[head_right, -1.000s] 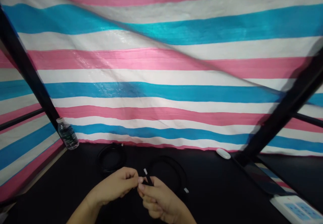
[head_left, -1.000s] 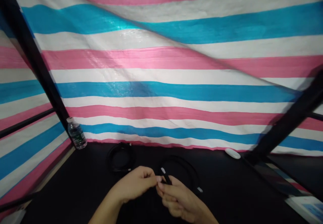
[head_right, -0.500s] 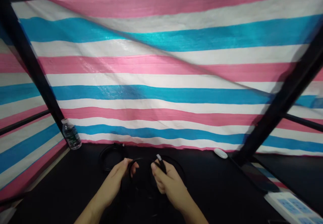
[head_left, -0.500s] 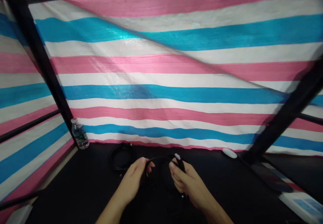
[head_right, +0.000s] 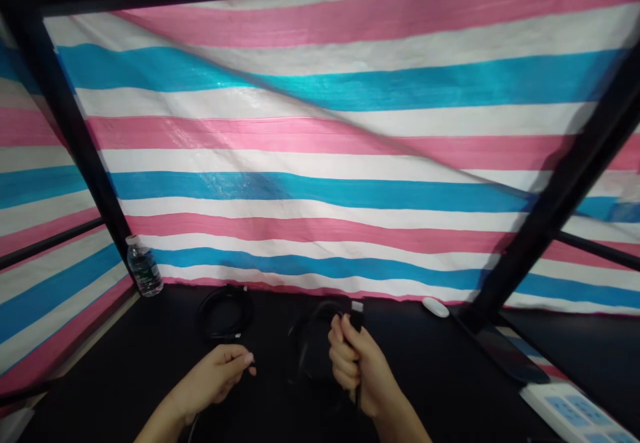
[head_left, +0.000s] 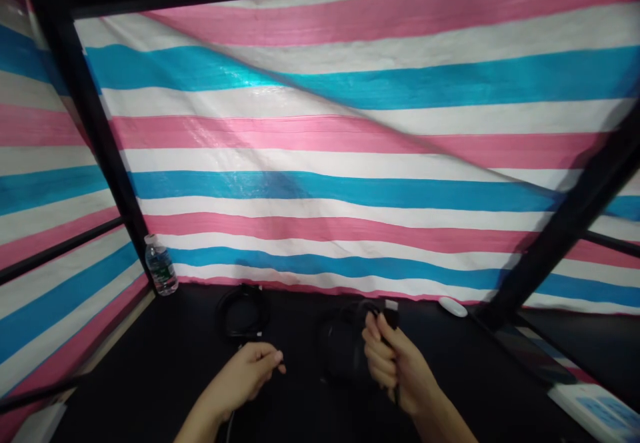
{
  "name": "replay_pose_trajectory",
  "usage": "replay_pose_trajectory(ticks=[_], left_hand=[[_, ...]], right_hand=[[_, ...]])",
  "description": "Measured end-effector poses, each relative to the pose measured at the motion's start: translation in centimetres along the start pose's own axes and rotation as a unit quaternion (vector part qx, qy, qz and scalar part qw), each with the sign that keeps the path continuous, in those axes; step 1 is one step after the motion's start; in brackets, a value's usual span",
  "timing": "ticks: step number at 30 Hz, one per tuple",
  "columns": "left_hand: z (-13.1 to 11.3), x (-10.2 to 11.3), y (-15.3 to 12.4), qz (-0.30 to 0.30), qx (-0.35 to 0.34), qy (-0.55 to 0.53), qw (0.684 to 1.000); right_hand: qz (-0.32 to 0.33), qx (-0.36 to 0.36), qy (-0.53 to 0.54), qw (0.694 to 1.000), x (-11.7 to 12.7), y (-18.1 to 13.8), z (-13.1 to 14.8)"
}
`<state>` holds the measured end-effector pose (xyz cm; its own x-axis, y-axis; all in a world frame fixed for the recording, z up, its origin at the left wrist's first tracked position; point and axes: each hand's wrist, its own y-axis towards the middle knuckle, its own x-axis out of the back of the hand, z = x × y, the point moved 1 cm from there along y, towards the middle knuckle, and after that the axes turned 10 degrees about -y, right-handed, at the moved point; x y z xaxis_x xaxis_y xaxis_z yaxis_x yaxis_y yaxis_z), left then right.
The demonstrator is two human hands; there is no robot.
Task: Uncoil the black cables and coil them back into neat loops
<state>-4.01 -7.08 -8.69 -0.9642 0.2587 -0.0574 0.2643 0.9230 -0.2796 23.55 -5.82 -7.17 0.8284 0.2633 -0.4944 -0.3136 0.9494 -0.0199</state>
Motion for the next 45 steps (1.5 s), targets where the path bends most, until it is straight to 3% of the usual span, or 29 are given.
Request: replay_pose_trajectory(ticks=[3, 6, 10, 13, 16, 18, 20, 21, 22, 23, 25, 27, 29, 32, 37, 41, 45], left_hand=[[-2.0, -0.4, 0.2, 0.031, -0.002, 0.036, 0.999], [-4.2, -1.2, 0.6, 0.061, -0.012, 0.072, 0.995], [-6.4, -2.4, 1.4, 0.094, -0.027, 0.039, 0.995], [-7.1, -2.9, 2.2, 0.111, -0.014, -0.014, 0.994], [-7.2, -3.0, 3.0, 0.101, -0.018, -0.057, 0.993], [-6.9, -3.0, 3.5, 0.080, -0.035, -0.092, 0.992], [-6.5, -2.9, 3.7, 0.057, -0.057, -0.127, 0.989], [-6.2, -2.7, 3.7, 0.047, -0.065, -0.142, 0.987], [-5.9, -2.6, 3.6, 0.041, -0.072, -0.154, 0.985], [-5.6, -2.4, 3.5, 0.036, -0.076, -0.165, 0.983], [-4.9, -2.2, 3.0, 0.030, -0.082, -0.184, 0.979], [-4.1, -2.3, 2.6, 0.026, -0.085, -0.202, 0.975], [-3.4, -2.6, 2.2, 0.023, -0.085, -0.218, 0.972], [-2.3, -3.5, 1.8, 0.003, -0.084, -0.262, 0.961], [-1.2, -4.5, 0.5, -0.045, -0.092, -0.329, 0.939], [-1.2, -4.0, -0.5, 0.015, -0.133, -0.313, 0.940], [-1.2, -3.6, -0.6, 0.047, -0.252, -0.230, 0.939]], right_hand=[[0.116, -0.085, -0.149, 0.978, -1.2, -0.5, 0.0], [0.149, -0.092, -0.314, 0.933, -3.7, -0.5, 0.7], [0.119, 0.052, -0.523, 0.842, -7.1, 0.0, 2.7], [0.198, 0.117, -0.590, 0.774, -9.0, -0.5, 3.1], [0.289, 0.158, -0.630, 0.703, -10.0, -1.5, 1.2], [0.276, 0.222, -0.673, 0.649, -10.0, -1.9, -1.0], [0.220, 0.292, -0.711, 0.601, -9.1, -2.0, -3.2], [0.197, 0.319, -0.711, 0.596, -8.4, -2.0, -4.0], [0.177, 0.334, -0.695, 0.612, -7.5, -2.0, -4.7], [0.162, 0.342, -0.663, 0.646, -6.5, -2.0, -5.1], [0.088, 0.339, -0.549, 0.759, -4.5, -2.0, -5.2], [-0.055, 0.319, -0.380, 0.867, -3.2, -2.1, -4.5], [-0.188, 0.291, -0.186, 0.919, -3.2, -2.2, -3.3], [-0.257, 0.256, 0.025, 0.932, -4.7, -2.0, -0.9], [-0.276, 0.236, 0.178, 0.915, -4.6, -1.1, 1.9], [-0.262, 0.193, 0.211, 0.922, -2.2, 0.0, 0.9], [-0.250, 0.155, 0.233, 0.927, -1.0, 1.2, -1.3]])
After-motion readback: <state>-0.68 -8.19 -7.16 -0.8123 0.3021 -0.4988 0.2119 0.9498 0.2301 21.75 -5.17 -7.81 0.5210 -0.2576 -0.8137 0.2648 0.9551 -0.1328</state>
